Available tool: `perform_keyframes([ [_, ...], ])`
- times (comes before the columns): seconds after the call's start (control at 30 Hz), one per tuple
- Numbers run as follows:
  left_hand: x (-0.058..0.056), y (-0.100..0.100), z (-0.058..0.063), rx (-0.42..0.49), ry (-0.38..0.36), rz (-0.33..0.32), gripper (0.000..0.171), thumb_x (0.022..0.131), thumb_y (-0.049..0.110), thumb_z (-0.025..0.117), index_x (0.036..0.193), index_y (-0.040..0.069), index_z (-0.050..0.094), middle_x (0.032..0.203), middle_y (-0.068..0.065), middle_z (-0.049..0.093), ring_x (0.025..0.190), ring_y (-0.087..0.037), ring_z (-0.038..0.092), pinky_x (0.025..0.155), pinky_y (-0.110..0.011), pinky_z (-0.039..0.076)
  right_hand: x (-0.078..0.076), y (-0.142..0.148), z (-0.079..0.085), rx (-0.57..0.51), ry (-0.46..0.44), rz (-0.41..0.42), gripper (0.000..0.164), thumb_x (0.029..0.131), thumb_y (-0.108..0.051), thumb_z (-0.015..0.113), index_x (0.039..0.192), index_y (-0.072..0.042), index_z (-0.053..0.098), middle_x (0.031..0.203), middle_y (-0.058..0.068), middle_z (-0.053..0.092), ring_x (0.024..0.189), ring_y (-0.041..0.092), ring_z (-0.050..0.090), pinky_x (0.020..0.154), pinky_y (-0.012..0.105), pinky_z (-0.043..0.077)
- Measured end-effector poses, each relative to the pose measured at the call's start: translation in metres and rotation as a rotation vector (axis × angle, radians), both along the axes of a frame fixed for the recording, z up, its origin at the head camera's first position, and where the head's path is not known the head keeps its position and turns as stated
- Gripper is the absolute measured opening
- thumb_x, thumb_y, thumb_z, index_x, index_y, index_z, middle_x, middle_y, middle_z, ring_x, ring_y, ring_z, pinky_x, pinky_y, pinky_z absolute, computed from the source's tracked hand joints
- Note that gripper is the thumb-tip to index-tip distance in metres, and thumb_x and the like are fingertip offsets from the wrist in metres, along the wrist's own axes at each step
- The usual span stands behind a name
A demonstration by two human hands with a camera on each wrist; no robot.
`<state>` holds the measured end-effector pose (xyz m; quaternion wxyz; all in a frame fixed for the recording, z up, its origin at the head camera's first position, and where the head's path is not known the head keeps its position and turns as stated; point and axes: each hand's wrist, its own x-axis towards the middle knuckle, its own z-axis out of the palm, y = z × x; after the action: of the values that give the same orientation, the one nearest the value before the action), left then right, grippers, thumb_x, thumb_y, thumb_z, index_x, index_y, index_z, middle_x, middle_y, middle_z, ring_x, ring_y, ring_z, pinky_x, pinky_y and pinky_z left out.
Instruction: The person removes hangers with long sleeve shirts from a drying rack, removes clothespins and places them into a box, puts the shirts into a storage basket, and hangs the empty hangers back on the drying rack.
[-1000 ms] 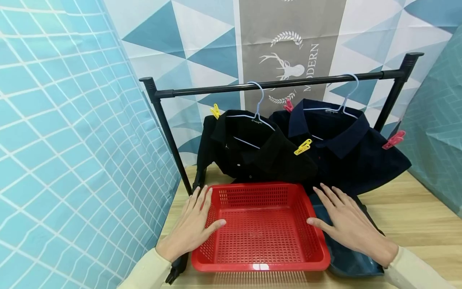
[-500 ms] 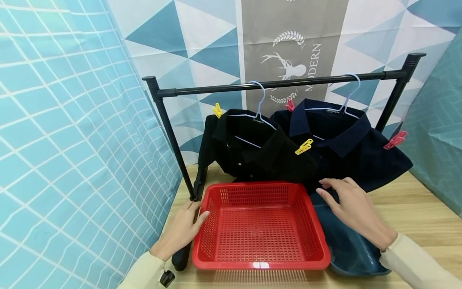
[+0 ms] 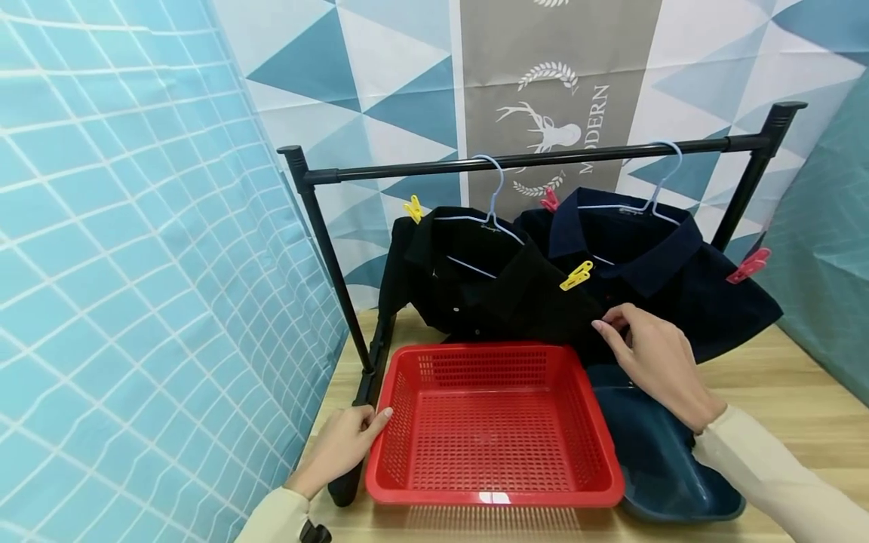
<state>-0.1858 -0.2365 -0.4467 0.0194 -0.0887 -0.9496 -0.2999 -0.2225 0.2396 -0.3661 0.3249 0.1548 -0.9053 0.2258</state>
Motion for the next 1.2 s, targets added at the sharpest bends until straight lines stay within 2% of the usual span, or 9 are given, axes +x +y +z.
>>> perform_keyframes([
  [0.17, 0.001, 0.002, -0.005, 0.066, -0.048, -0.008, 0.046, 0.109, 0.044, 0.050, 0.075, 0.015, 0.062, 0.055, 0.005, 0.055, 0.043, -0.012, 0.052, 0.042, -0.026, 0.037, -0.009, 0.000, 0.005, -0.020, 0.009, -0.023, 0.022, 0.099, -0.026, 0.071, 0.109, -0.007, 0.064, 0.083, 0.004, 0.065, 0.067, 0.017, 0.055, 0.059, 0.037, 0.043],
  [0.37, 0.003, 0.003, -0.008, 0.083, -0.073, 0.008, 0.048, 0.110, 0.045, 0.046, 0.078, 0.014, 0.065, 0.056, 0.005, 0.058, 0.044, -0.012, 0.055, 0.042, -0.026, 0.040, -0.019, -0.002, 0.009, 0.024, 0.046, 0.040, 0.020, 0.100, -0.024, 0.071, 0.112, -0.008, 0.072, 0.085, 0.003, 0.064, 0.069, 0.016, 0.054, 0.062, 0.039, 0.045],
  [0.57, 0.004, 0.003, -0.009, 0.117, -0.064, -0.003, 0.052, 0.110, 0.047, 0.044, 0.079, 0.013, 0.066, 0.057, 0.005, 0.059, 0.044, -0.013, 0.056, 0.042, -0.027, 0.041, -0.027, -0.004, 0.013, 0.052, 0.095, 0.089, 0.012, 0.099, -0.022, 0.071, 0.098, -0.010, 0.074, 0.074, -0.003, 0.055, 0.064, 0.012, 0.048, 0.058, 0.035, 0.042],
  [0.7, 0.006, 0.001, -0.011, 0.164, -0.100, -0.013, 0.052, 0.110, 0.048, 0.042, 0.085, 0.011, 0.067, 0.060, 0.004, 0.063, 0.047, -0.016, 0.060, 0.041, -0.028, 0.040, -0.032, -0.004, 0.017, 0.060, 0.090, 0.107, 0.017, 0.101, -0.021, 0.068, 0.088, -0.012, 0.071, 0.068, -0.005, 0.050, 0.061, 0.012, 0.046, 0.059, 0.034, 0.040],
  [0.8, 0.007, 0.000, -0.012, 0.182, -0.118, -0.029, 0.053, 0.110, 0.050, 0.041, 0.087, 0.010, 0.067, 0.061, 0.004, 0.064, 0.048, -0.017, 0.061, 0.041, -0.028, 0.040, -0.035, -0.003, 0.018, 0.056, 0.074, 0.111, 0.016, 0.102, -0.021, 0.067, 0.089, -0.012, 0.071, 0.065, -0.007, 0.048, 0.058, 0.011, 0.045, 0.058, 0.033, 0.039],
  [0.97, 0.008, -0.001, -0.016, 0.167, -0.102, -0.040, 0.056, 0.110, 0.051, 0.039, 0.087, 0.009, 0.069, 0.060, 0.006, 0.064, 0.048, -0.016, 0.063, 0.041, -0.028, 0.042, -0.040, -0.001, 0.020, 0.077, 0.094, 0.156, 0.009, 0.102, -0.020, 0.068, 0.097, -0.013, 0.071, 0.063, -0.009, 0.044, 0.055, 0.009, 0.043, 0.056, 0.030, 0.037],
  [1.2, 0.012, 0.000, -0.018, 0.175, -0.090, 0.007, 0.057, 0.109, 0.053, 0.042, 0.079, 0.013, 0.068, 0.058, 0.006, 0.062, 0.048, -0.015, 0.062, 0.043, -0.028, 0.043, -0.047, -0.002, 0.023, 0.185, 0.165, 0.231, 0.012, 0.099, -0.009, 0.068, 0.089, -0.013, 0.062, 0.059, -0.012, 0.037, 0.050, 0.004, 0.038, 0.051, 0.028, 0.035],
])
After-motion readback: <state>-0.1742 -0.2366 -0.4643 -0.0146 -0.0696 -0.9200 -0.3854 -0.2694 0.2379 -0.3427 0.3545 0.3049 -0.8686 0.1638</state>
